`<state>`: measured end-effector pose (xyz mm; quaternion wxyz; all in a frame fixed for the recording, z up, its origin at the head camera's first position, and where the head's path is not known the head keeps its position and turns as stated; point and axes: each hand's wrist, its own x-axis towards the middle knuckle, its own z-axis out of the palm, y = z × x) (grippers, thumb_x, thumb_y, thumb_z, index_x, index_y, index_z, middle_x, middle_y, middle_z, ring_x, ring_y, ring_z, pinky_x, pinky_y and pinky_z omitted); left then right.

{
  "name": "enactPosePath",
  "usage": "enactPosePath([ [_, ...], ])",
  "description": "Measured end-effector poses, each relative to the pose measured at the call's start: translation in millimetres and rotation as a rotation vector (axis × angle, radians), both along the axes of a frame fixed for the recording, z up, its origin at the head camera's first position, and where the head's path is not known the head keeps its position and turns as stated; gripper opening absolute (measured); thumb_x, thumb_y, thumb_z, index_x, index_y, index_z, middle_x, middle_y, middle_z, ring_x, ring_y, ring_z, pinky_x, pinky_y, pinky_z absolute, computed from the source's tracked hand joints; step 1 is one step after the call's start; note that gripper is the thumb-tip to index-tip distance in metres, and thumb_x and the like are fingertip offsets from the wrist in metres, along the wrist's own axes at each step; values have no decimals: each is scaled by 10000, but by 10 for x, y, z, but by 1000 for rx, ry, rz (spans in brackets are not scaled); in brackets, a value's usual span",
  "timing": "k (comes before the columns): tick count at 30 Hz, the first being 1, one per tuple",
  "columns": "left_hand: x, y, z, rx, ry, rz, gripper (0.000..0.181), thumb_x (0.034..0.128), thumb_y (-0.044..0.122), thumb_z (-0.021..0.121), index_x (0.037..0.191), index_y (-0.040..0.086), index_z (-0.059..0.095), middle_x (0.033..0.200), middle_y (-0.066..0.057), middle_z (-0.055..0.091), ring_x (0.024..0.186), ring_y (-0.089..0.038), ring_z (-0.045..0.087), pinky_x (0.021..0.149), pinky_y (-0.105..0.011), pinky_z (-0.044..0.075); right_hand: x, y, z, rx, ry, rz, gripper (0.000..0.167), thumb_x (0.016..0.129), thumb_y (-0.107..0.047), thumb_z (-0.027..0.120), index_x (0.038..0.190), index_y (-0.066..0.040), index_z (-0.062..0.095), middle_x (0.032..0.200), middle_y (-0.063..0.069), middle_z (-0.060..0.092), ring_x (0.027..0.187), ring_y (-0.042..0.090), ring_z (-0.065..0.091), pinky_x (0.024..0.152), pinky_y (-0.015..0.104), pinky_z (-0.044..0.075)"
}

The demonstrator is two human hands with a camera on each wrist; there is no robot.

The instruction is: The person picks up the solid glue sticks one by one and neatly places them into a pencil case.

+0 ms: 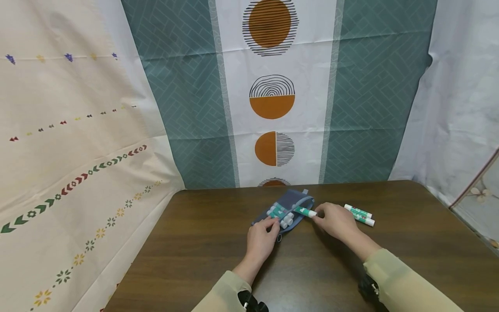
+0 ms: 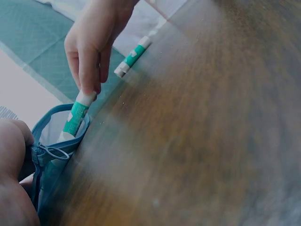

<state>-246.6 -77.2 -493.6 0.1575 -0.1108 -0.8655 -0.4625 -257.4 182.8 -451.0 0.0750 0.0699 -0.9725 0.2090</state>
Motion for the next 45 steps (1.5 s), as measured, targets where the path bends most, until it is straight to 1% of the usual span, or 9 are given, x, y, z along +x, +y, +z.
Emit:
enactPosePath([
  [3, -5, -4, -1, 0, 0, 0, 219, 1050, 214, 721, 1179, 145, 884, 1211, -19, 820, 1313, -384, 701, 1162, -612, 486, -30, -32, -10, 7, -1, -5, 249, 995, -287, 814, 1117, -70, 831, 1112, 101, 789, 801, 207, 687, 662, 452, 568],
  [10, -17, -11, -16, 4, -4, -4, 222, 1053, 231, 717, 1180, 162, 886, 1203, 7, 822, 1318, -354, 702, 1167, -616, 478, -75, -107, -7, 40, 20, 17, 237, 997, -267, 812, 1105, -56, 828, 1129, 119, 780, 839, 241, 712, 682, 473, 588],
  [14, -18, -11, -15, 1, -5, -6, 222, 1054, 233, 716, 1179, 165, 886, 1203, 7, 822, 1319, -353, 701, 1167, -615, 477, -93, -155, -25, 53, 26, 22, 225, 997, -273, 817, 1093, -71, 833, 1136, 116, 780, 886, 271, 740, 699, 484, 599],
  [20, -24, -10, -10, 7, 6, -3, 218, 1050, 226, 718, 1170, 162, 888, 1193, 10, 824, 1310, -351, 707, 1167, -614, 479, -143, -211, -48, 52, 29, 34, 224, 1000, -295, 819, 1087, -89, 838, 1093, 91, 785, 871, 255, 728, 709, 485, 591],
  [22, -21, -11, -4, 11, 10, -2, 217, 1049, 223, 718, 1167, 160, 889, 1189, 10, 825, 1305, -346, 711, 1166, -611, 482, -158, -228, -42, 47, 32, 42, 244, 1004, -302, 814, 1093, -76, 837, 1091, 106, 790, 899, 286, 741, 735, 510, 601],
  [27, -7, -10, 1, 4, 5, -2, 221, 1050, 225, 713, 1165, 158, 889, 1194, 1, 825, 1308, -344, 710, 1163, -609, 484, -174, -263, -38, 29, 26, 55, 293, 1015, -317, 803, 1135, -52, 836, 1145, 150, 797, 1018, 368, 760, 810, 564, 619],
  [35, 3, -2, 5, -10, 0, 2, 224, 1045, 223, 715, 1169, 151, 888, 1207, -25, 824, 1311, -383, 703, 1160, -614, 481, -204, -278, -83, 12, 15, 45, 294, 1001, -337, 818, 1141, -79, 847, 1168, 149, 802, 1040, 371, 760, 815, 562, 621],
  [40, -7, -1, 4, -2, 1, 3, 220, 1048, 224, 719, 1170, 151, 887, 1194, -5, 826, 1303, -349, 712, 1153, -588, 500, -239, -291, -105, 0, 16, 56, 284, 994, -356, 828, 1135, -111, 855, 1151, 103, 812, 1038, 351, 763, 815, 559, 620],
  [45, -8, 0, 2, 1, 4, 2, 214, 1049, 226, 728, 1170, 152, 888, 1182, 11, 828, 1287, -307, 725, 1145, -583, 510, -271, -311, -118, 0, 8, 56, 267, 992, -358, 834, 1136, -134, 856, 1170, 94, 798, 1088, 349, 749, 826, 567, 620],
])
